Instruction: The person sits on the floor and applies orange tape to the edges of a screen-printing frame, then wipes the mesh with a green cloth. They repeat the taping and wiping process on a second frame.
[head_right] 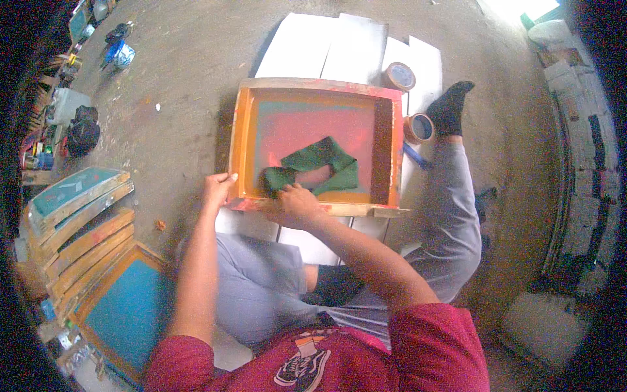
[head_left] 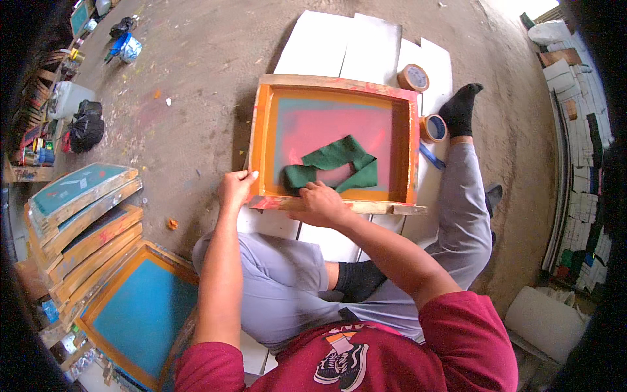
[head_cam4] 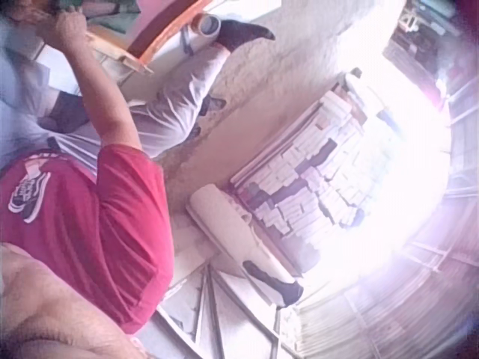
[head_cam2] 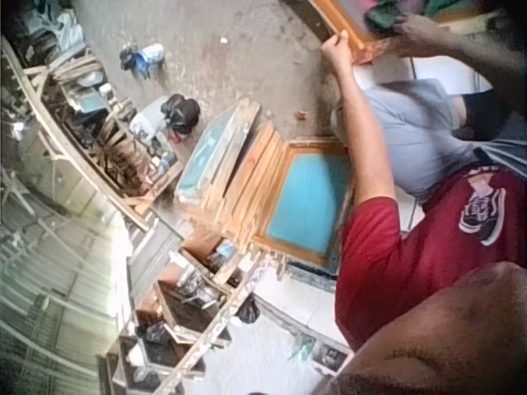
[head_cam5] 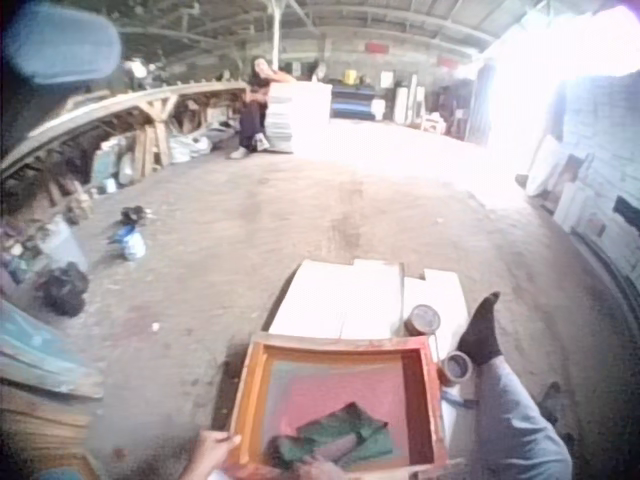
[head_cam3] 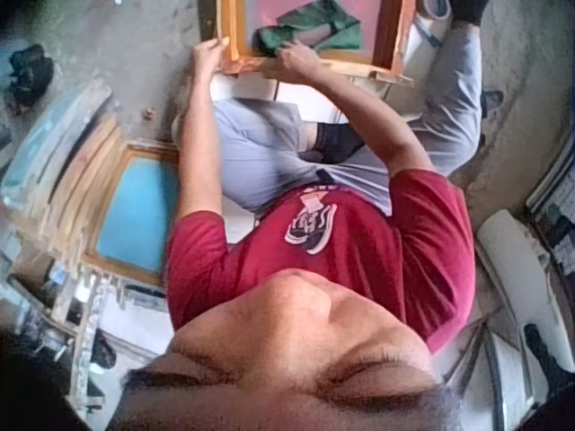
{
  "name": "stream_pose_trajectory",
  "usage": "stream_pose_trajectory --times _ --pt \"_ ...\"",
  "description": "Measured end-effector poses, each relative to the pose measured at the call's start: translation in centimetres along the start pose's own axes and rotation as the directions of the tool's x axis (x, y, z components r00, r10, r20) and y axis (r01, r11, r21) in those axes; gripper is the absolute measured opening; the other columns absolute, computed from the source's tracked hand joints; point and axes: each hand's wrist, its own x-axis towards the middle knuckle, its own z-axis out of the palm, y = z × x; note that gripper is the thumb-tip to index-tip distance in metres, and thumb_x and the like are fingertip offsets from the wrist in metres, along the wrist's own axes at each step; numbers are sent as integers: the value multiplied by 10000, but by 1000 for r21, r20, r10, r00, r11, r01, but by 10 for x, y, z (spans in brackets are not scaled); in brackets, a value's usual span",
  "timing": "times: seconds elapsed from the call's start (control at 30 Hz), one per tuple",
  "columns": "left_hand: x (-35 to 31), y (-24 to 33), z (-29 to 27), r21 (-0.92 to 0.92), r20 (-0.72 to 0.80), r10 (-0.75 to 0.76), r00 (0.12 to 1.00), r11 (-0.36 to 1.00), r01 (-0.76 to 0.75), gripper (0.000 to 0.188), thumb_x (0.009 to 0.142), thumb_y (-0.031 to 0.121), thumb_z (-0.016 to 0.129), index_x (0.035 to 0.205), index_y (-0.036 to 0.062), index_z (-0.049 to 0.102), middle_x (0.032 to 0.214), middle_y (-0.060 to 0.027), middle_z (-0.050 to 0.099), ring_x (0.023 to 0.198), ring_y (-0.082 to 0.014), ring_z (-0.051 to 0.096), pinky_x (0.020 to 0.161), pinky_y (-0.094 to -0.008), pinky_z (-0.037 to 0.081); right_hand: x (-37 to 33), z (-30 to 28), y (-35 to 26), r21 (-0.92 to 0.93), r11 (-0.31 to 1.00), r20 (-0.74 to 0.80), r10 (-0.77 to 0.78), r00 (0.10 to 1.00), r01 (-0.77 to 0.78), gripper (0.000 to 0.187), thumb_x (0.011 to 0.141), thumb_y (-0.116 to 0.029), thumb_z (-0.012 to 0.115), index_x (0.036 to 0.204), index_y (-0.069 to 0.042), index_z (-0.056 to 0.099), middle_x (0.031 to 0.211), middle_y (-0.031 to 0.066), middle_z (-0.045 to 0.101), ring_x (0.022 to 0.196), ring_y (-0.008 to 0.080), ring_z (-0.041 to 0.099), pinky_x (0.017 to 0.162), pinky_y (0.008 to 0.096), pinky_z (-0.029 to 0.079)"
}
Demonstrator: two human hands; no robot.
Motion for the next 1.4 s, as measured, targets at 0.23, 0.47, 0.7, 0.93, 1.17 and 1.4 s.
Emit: stream_pose_trajectory --times 0.23,0.47,0.7,0.93,1.17,1.4 --pt "12 -25 10 -90 -105 179 978 978 -189 259 948 302 787 936 44 803 608 7 612 498 -101 556 437 -320 406 62 5 -61 88 992 -12 -89 996 90 539 762 -557 802 993 -70 782 1062 159 701 1078 369 635 972 464 533" --pt "15 -24 11 -43 -32 88 996 995 -89 389 907 420 783 1089 77 803 899 -173 780 807 -288 759 734 -429 547 44 -12 -52 19 999 120 -49 992 47 676 768 -602 780 1051 11 737 1126 177 683 1134 355 632 973 462 551" --pt "2 -1 5 -54 -3 63 998 997 -63 379 918 413 779 1018 48 801 826 -159 768 757 -281 742 720 -429 536 43 -3 -50 1 999 51 -33 998 33 656 888 -674 655 1008 -40 770 1080 195 700 1099 383 652 966 470 548" --pt "0 -6 0 -44 -19 39 999 998 -40 358 924 386 792 1014 39 801 656 -88 682 571 -202 664 599 -396 524 -50 -37 44 -33 992 121 126 985 -122 745 1048 -660 410 962 -8 761 1014 234 729 1025 439 693 921 524 548" --pt "5 -15 6 -104 -64 89 994 990 -96 343 930 377 788 1029 49 804 630 -79 666 514 -184 645 482 -373 508 -130 -52 119 -75 887 88 461 883 -456 853 1033 -714 365 868 19 768 951 247 754 999 452 718 917 537 558" --pt "1 -3 4 -121 -20 79 997 989 -81 301 946 330 770 1042 48 816 668 -31 667 563 -136 648 443 -346 544 -34 2 16 -2 980 -101 198 975 -199 810 994 -729 450 991 31 731 1075 243 699 1083 414 665 967 513 526"
